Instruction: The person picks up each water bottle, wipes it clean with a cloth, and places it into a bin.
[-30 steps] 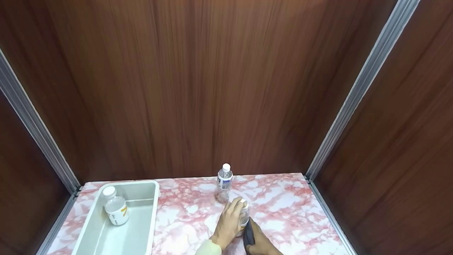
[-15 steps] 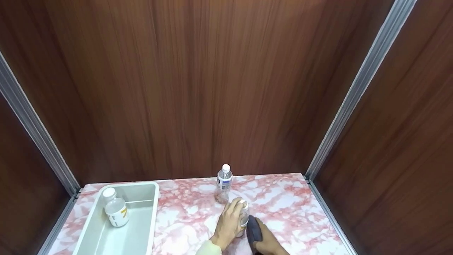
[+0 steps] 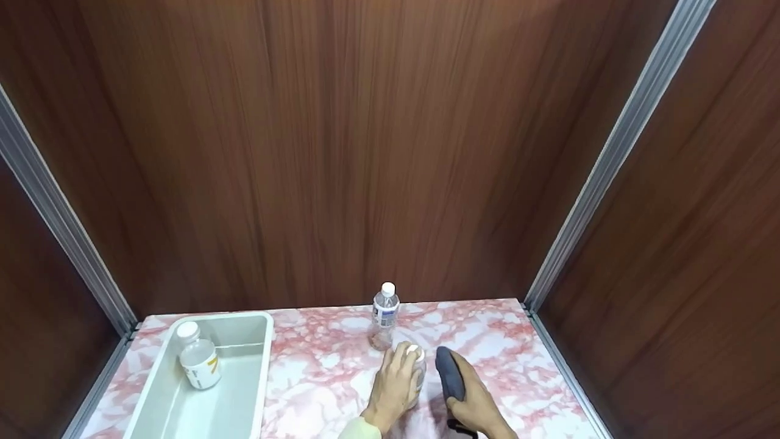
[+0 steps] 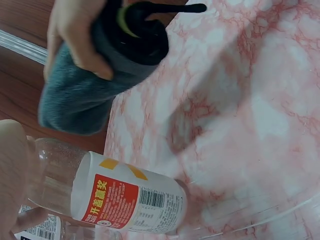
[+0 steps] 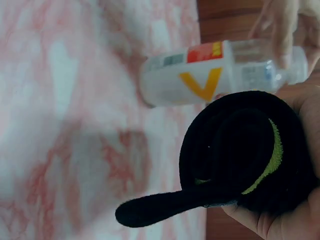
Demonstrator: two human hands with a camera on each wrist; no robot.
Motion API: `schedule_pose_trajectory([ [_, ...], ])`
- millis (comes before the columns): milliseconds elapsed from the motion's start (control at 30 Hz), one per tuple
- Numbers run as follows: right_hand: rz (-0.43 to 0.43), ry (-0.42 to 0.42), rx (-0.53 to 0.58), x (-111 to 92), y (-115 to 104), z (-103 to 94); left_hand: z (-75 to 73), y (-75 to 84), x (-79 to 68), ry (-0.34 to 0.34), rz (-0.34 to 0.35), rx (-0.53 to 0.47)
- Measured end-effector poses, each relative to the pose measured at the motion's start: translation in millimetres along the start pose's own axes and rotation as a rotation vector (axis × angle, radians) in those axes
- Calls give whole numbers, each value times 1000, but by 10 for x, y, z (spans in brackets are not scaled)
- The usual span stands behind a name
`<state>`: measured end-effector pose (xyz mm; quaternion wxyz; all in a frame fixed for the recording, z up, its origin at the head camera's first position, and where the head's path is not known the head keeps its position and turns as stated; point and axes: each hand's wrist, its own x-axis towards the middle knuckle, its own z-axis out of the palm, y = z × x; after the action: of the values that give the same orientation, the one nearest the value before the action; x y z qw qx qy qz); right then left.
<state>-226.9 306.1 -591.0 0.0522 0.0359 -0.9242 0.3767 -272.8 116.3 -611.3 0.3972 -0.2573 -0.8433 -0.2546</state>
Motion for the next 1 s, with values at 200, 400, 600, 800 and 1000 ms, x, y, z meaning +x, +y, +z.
schedule_pose_trajectory([
  [200,-41,-23,5,-14,-147,3,-7,-9,-16,-1,-1,-54],
  [400,-88,-29,-27,-59,-220,59,-16,-10,-37,0,1,-100],
  [600,-135,-45,-30,-98,-249,158,-10,-11,-20,31,-15,-98],
  [800,-149,-71,-16,-106,-255,300,-26,-4,0,30,-68,-136],
  [1000,-154,-90,-19,-100,-246,404,-32,-21,17,24,-93,-169],
])
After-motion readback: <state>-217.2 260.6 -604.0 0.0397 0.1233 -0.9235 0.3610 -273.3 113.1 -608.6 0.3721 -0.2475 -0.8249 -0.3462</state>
